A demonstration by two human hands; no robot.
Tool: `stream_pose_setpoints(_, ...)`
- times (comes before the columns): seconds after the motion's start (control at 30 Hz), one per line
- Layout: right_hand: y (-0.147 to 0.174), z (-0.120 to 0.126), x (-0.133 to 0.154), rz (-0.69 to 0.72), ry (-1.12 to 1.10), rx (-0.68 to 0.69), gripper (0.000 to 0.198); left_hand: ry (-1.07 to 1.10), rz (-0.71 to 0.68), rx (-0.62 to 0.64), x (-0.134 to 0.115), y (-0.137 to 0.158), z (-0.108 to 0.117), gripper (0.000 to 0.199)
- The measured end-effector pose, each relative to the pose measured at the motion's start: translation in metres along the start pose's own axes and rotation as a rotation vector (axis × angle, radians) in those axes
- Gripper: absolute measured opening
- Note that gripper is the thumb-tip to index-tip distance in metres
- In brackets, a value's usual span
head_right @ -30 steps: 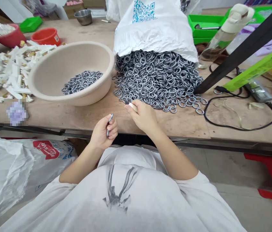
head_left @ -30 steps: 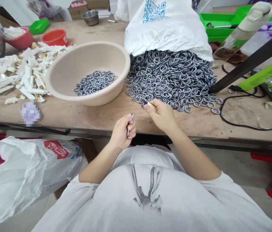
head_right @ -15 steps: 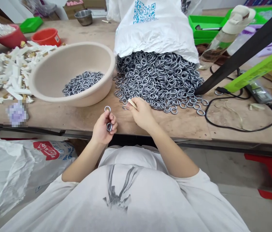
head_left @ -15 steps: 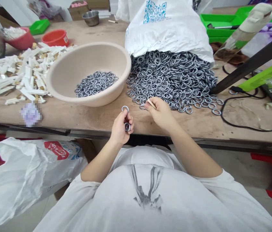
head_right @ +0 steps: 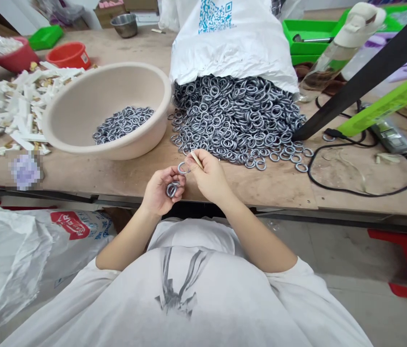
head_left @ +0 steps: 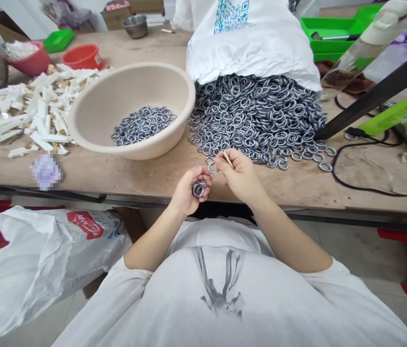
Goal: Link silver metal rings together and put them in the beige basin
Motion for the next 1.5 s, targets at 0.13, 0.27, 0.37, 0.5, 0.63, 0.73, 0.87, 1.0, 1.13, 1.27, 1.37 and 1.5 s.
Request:
stream_pose_setpoints(0.13, 0.016, -0.002, 0.004, 0.087, 0.117, -0.207, 0.023, -0.058, -0.150, -0.030, 0.008, 0.000, -0.008, 0.047)
stream_pose_setpoints(0.27, 0.031, -0.018, -0.001, 0.057, 0.046, -0.207, 0.026, 0.019, -0.268, -0.080, 0.008, 0.000, -0.008, 0.048)
stream_pose_setpoints(0.37, 0.031, -0.024, -0.004, 0.022, -0.109, -0.117, 0.030, 0.052, -0.228, -0.060, 0.005, 0.003, -0.007, 0.048)
stream_pose_setpoints(0.5, 0.027, -0.020, 0.002, 0.088, -0.126, -0.019, 0.037, 0.038, -0.122, 0.024, 0.004, 0.009, -0.011, 0.049)
stream_pose_setpoints(0.63, 0.029, -0.017, 0.003, 0.073, -0.076, -0.054, 0.034, 0.040, 0.058, 0.098, 0.013, 0.014, -0.017, 0.048)
stream_pose_setpoints(0.73, 0.027, -0.018, 0.001, 0.020, -0.139, -0.064, 0.029, 0.045, 0.056, 0.114, 0.012, 0.016, -0.019, 0.043)
stream_pose_setpoints(0.87, 0.021, -0.010, 0.008, 0.064, -0.099, -0.051, 0.030, 0.031, 0.016, 0.113, 0.007, 0.018, -0.020, 0.047)
stream_pose_setpoints(1.0, 0.025, -0.002, 0.025, 0.244, 0.242, 0.037, 0.036, 0.067, 0.007, 0.066, 0.004, 0.017, -0.016, 0.046)
stream_pose_setpoints(1.13, 0.034, -0.006, 0.031, 0.337, 0.452, 0.114, 0.038, 0.093, -0.009, 0.015, 0.004, 0.016, -0.012, 0.044)
stream_pose_setpoints(1.27, 0.035, -0.010, 0.030, 0.331, 0.467, 0.122, 0.038, 0.085, -0.002, 0.006, 0.005, 0.015, -0.012, 0.043)
stream_pose_setpoints(1.37, 0.033, -0.011, 0.027, 0.302, 0.452, 0.138, 0.040, 0.075, 0.000, 0.000, 0.004, 0.013, -0.011, 0.043)
stream_pose_setpoints(1.5, 0.021, -0.003, 0.000, 0.115, 0.399, 0.121, 0.046, 0.011, -0.011, 0.036, 0.007, 0.020, -0.012, 0.049)
Point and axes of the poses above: each hand's wrist, its own y-axis away from the middle knuckle, its own z-axis out of the back of the hand, x = y × z, the point moved 5 cm from there along -y, towards the middle knuckle, and after that the axes turned 9 degrees about z, right-handed, at the moved point
